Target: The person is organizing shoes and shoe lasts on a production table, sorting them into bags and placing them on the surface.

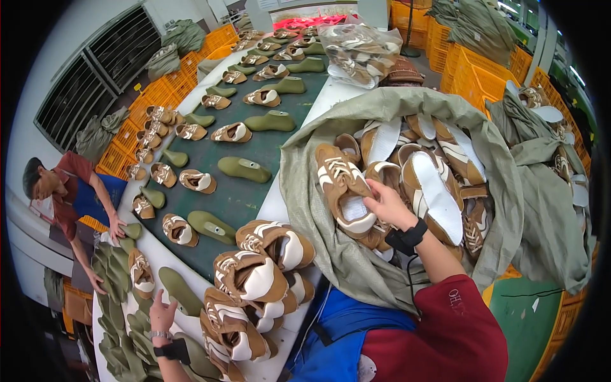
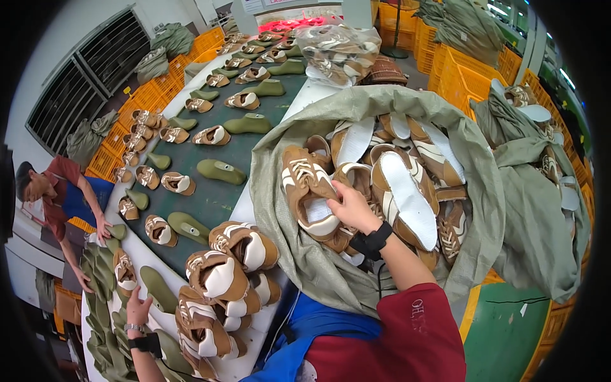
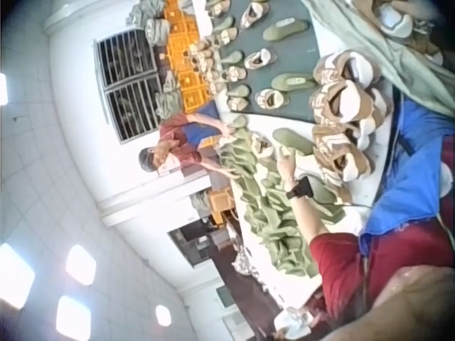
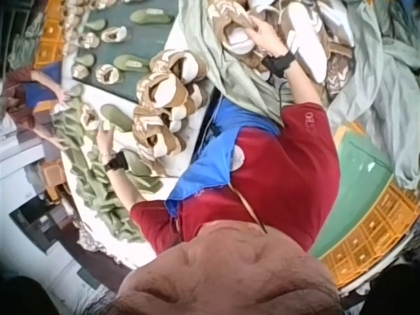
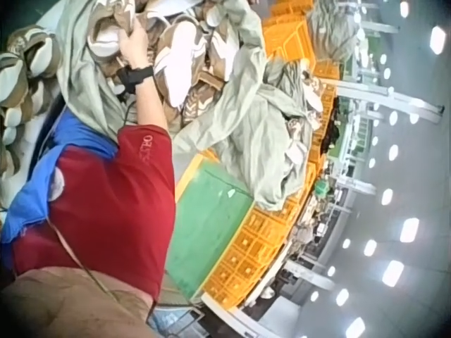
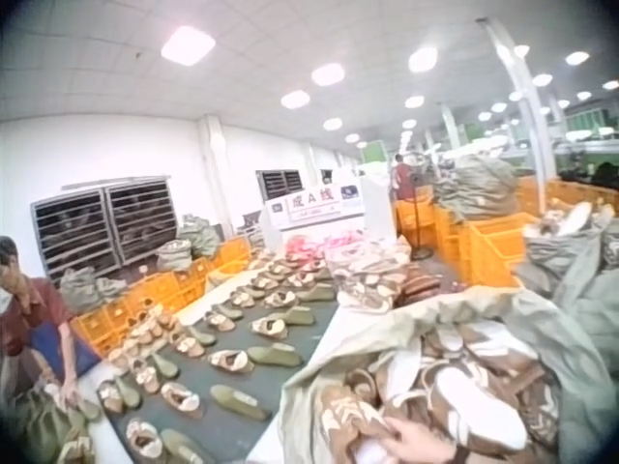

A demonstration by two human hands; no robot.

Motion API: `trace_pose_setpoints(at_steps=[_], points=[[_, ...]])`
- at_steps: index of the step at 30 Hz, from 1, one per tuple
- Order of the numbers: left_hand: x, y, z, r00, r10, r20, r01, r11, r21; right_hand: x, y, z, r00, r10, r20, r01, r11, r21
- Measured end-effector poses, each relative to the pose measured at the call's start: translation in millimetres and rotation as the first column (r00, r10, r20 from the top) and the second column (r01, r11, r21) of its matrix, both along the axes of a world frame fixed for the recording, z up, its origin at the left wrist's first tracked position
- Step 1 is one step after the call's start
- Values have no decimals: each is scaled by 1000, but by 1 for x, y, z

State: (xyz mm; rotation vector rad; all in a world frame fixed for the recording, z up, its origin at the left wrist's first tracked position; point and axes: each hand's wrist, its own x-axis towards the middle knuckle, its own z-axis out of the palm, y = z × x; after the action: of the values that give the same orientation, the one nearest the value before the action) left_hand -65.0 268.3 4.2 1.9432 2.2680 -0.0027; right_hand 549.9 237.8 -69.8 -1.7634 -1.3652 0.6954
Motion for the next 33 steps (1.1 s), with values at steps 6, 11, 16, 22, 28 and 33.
trace_pose_setpoints(at_steps=[6,11,16,22,28,33], points=[[103,-104,82,850,-182,494,93,975,199,-16,5,47,884,221,-412,-146,967,208],[162,-156,85,848,-305,434,218,947,238,-52,41,101,810,500,-306,-443,864,241],[148,-195,48,919,-140,369,-30,907,420,-113,57,149,652,626,-428,-577,776,255],[125,-248,13,868,85,489,-328,837,438,-218,1,164,494,859,-134,-841,511,177],[107,-254,-14,935,172,311,-323,775,543,-284,-11,113,393,764,512,-901,431,49],[78,-257,-54,944,235,233,-314,855,413,-279,-18,116,305,745,593,-918,396,-25]])
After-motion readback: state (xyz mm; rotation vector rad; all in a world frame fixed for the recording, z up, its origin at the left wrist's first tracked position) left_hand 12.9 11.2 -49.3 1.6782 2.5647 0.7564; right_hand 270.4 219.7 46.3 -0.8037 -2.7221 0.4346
